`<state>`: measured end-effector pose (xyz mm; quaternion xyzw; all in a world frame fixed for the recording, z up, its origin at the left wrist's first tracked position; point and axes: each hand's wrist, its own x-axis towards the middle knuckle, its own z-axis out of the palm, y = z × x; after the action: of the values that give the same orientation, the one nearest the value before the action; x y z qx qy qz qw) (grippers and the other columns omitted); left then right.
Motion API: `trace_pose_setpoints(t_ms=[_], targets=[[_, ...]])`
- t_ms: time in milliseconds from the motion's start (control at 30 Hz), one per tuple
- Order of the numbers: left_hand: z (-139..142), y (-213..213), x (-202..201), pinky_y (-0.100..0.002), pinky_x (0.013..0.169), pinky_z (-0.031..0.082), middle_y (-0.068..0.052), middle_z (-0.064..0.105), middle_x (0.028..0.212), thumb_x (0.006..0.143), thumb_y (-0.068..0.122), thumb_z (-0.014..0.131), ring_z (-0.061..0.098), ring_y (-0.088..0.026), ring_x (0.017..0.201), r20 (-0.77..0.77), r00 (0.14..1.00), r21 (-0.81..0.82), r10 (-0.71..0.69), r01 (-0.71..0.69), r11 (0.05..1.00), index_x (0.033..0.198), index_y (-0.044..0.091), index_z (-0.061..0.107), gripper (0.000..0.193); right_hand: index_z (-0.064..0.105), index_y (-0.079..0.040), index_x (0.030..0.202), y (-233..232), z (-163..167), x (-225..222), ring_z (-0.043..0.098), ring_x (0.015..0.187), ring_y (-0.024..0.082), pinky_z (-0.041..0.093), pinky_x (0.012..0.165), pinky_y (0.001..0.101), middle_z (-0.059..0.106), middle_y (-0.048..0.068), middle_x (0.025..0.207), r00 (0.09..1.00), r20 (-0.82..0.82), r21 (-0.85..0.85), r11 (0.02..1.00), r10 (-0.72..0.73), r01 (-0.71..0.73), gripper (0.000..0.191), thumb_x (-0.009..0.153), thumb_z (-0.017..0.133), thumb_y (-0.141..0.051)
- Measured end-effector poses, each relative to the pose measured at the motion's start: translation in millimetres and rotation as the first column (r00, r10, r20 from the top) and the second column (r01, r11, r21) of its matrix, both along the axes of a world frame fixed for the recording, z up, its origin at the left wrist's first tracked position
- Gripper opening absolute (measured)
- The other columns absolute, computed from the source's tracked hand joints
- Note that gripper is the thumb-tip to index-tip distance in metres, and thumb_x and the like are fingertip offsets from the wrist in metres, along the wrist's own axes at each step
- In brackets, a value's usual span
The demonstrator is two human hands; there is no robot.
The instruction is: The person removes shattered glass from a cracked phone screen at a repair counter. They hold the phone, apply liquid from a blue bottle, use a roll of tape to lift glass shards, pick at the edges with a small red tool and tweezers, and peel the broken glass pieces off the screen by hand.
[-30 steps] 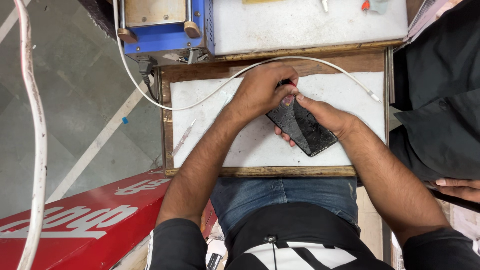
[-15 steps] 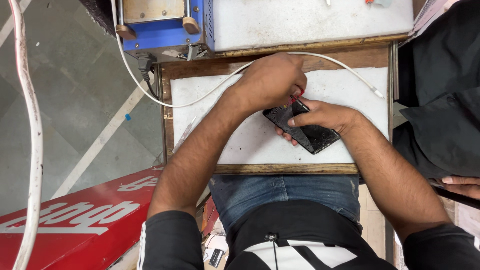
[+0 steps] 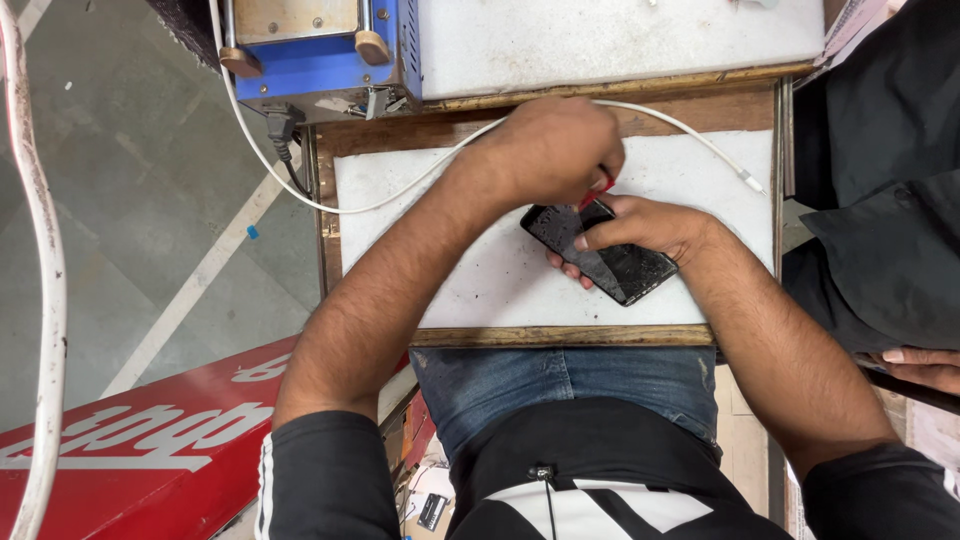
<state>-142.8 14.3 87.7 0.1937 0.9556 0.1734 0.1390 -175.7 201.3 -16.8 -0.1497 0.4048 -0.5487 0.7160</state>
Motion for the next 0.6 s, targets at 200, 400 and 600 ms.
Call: trace_pose_setpoints(t_ms=[200,400,600], targets=[[-27.5,-34.3,24.1,-0.038,0.075,0.058,-0.003,0.078,0.092,0.084,0.018,0.081,0.074,-0.02,0.085,0.016,0.985,0.401,0.171,-0.163,0.901,0.096,0.011,0.079,0.015,0.045,-0.003,0.14,3.0,-1.2,-0.9,0.069,0.089,0.026,0.063,0.07,0.0407,0.068,0.02,0.107,0.997,0.063,-0.099,0.994,-0.032,0.038,0.058,0.087,0.068,-0.007],[-55.6,-44.4,67.2,-0.033,0.072,0.06,-0.003,0.077,0.095,0.094,0.018,0.075,0.072,-0.016,0.079,0.188,0.839,0.542,0.51,-0.522,0.659,0.107,0.009,0.077,0.016,0.046,0.007,0.145,3.7,-6.2,2.2,0.074,0.095,0.034,0.066,0.08,0.046,0.069,0.03,0.115,0.975,0.186,-0.148,0.977,-0.124,0.153,0.077,0.102,0.055,-0.056],[-71.7,-23.4,91.8,-0.026,0.065,0.062,-0.005,0.077,0.089,0.096,0.015,0.071,0.074,-0.01,0.073,0.361,0.658,0.621,0.66,-0.698,0.356,0.111,0.006,0.072,0.018,0.043,-0.007,0.143,7.1,-13.3,9.5,0.075,0.1,0.029,0.066,0.082,0.0436,0.07,0.019,0.118,0.895,-0.242,-0.239,0.917,-0.374,0.319,0.069,0.097,0.052,-0.058]])
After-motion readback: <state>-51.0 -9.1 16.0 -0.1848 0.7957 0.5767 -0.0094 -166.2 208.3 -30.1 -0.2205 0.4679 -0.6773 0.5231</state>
